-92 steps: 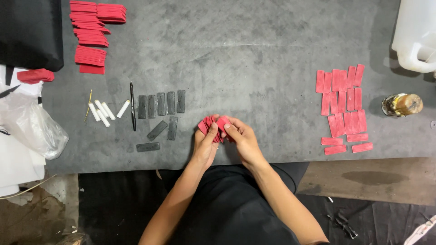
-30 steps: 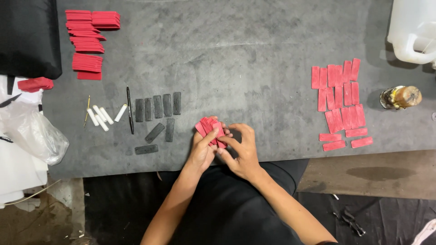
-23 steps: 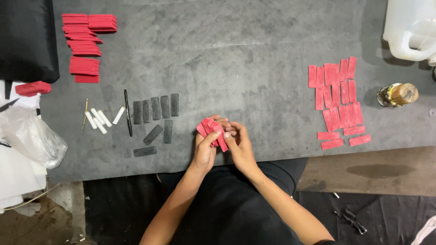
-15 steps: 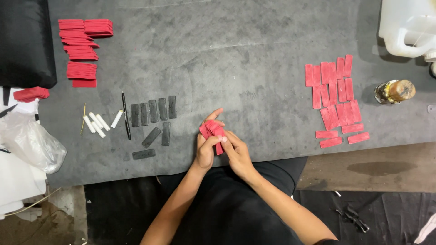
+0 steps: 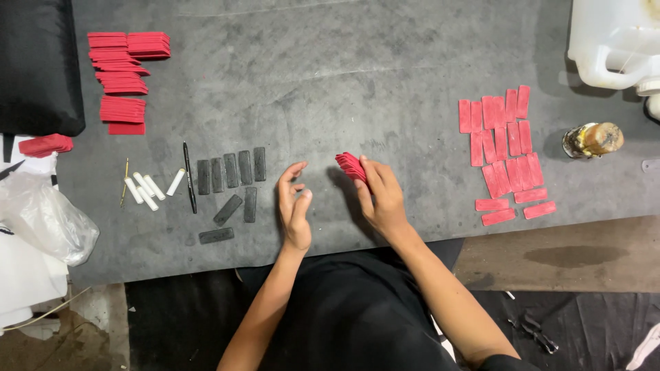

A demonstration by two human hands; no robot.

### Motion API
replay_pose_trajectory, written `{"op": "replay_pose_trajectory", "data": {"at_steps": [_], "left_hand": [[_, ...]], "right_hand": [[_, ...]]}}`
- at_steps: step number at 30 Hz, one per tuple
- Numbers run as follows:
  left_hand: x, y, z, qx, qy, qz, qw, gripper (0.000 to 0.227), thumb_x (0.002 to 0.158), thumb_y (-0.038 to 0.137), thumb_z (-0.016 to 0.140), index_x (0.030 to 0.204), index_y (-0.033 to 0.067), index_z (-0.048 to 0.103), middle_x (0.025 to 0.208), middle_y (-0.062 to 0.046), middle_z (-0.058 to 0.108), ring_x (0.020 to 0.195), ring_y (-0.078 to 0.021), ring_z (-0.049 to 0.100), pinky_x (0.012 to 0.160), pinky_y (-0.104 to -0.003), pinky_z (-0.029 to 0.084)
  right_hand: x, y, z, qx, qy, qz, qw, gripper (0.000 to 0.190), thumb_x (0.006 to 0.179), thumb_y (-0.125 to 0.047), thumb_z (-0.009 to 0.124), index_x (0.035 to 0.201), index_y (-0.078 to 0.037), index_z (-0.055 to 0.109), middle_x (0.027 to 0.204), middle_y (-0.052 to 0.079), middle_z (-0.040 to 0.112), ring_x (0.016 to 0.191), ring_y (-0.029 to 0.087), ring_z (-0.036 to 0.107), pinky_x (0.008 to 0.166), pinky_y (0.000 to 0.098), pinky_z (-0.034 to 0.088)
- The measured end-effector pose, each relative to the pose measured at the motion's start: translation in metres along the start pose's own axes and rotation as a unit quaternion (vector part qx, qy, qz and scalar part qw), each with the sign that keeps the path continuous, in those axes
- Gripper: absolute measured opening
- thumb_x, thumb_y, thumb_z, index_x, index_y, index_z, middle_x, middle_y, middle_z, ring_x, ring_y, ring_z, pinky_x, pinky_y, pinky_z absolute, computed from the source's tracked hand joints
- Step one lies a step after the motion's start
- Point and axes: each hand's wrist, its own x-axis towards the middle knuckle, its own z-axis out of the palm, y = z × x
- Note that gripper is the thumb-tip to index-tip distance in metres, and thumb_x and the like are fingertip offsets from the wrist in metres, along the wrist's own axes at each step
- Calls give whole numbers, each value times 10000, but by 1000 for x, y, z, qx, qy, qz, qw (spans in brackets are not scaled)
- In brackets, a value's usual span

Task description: Stacking small red leather strips into neat piles on a workbench

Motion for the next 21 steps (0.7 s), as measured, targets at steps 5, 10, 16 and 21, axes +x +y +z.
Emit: {"op": "replay_pose_trajectory", "data": {"at_steps": [5,10,16,21], "left_hand": [[5,-22,-4,104,45,-11,994,325,946,162,562,1261,117,626,1270,-56,581,1174,-206,492,956,-293,425],[19,-26,5,191,8,40,981,358,881,86,622,1237,121,650,1292,-70,619,1214,-251,541,993,-346,458],[38,-38,23,143,-130,71,979,769,730,-45,502,1495,-12,436,1580,-286,359,1485,-429,323,1210,-509,308],[39,-48,29,70,-202,31,976,879,733,2,438,1602,16,305,1662,-244,251,1533,-367,225,1255,-476,214]], "right_hand": [[-7,8,10,-237,-168,-35,956,479,973,-154,625,1443,-86,557,1396,166,585,1337,333,531,1083,524,374],[5,-2,10,-240,-211,28,947,514,1011,-164,549,1515,-81,483,1534,205,480,1464,371,407,1184,597,250],[-4,16,22,-201,-206,55,956,574,967,-153,590,1524,-89,465,1510,210,475,1458,383,417,1218,564,259],[-8,10,33,-94,-167,103,976,731,871,-40,629,1541,52,354,1490,298,445,1464,473,357,1248,527,243]]}}
